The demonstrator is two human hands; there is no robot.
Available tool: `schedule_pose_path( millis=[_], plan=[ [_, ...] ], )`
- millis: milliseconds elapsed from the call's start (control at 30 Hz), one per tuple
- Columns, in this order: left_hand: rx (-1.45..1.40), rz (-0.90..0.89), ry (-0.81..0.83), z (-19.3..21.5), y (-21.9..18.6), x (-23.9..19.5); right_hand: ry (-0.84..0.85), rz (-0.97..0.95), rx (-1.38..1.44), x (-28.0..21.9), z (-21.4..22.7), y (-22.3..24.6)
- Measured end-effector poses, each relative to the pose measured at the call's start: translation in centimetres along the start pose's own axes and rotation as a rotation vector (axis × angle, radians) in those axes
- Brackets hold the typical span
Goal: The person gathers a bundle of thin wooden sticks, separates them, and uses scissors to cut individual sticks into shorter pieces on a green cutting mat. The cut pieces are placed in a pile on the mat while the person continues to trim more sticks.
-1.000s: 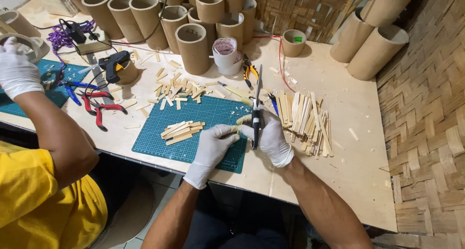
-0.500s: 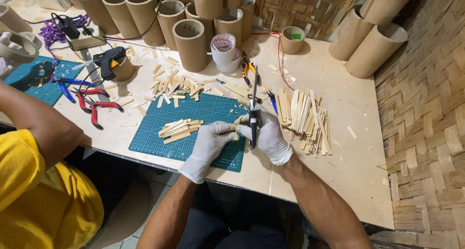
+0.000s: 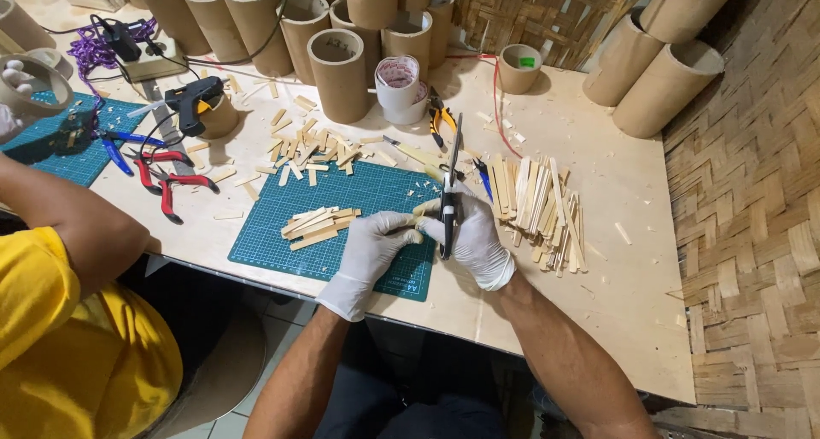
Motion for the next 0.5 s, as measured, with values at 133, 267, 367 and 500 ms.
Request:
schedule_pose_path(
  millis=[133,267,367,500],
  plan=[
    [0.025,-0.022,-0.005,-0.3,0.5,-0.1,0.004,0.021,0.003,0.2,0.3,-0.6],
    [0.04,-0.019,-0.025,-0.1,-0.8,-0.5,0.002,0.007,0.042,0.3,0.3,-0.8],
    [0.053,0.056,-0.095,0.3,-1.7,-0.8,-0.018,0.016,-0.039,-0.5,-0.5,1.9],
    [0.092,0.104,-0.129,0.1,-1.4,-1.2,-0.038,0.032,-0.156,-0.9,-1.0,3.1]
  ],
)
Point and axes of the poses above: each hand's wrist, its own x-axis towards the middle knuckle, its own z-axis out of the back of the hand, y = z × x, the point moved 6 cm from there along x, towards the middle knuckle, and after that the axes turned 3 degrees about -z, right-handed, at the moved point
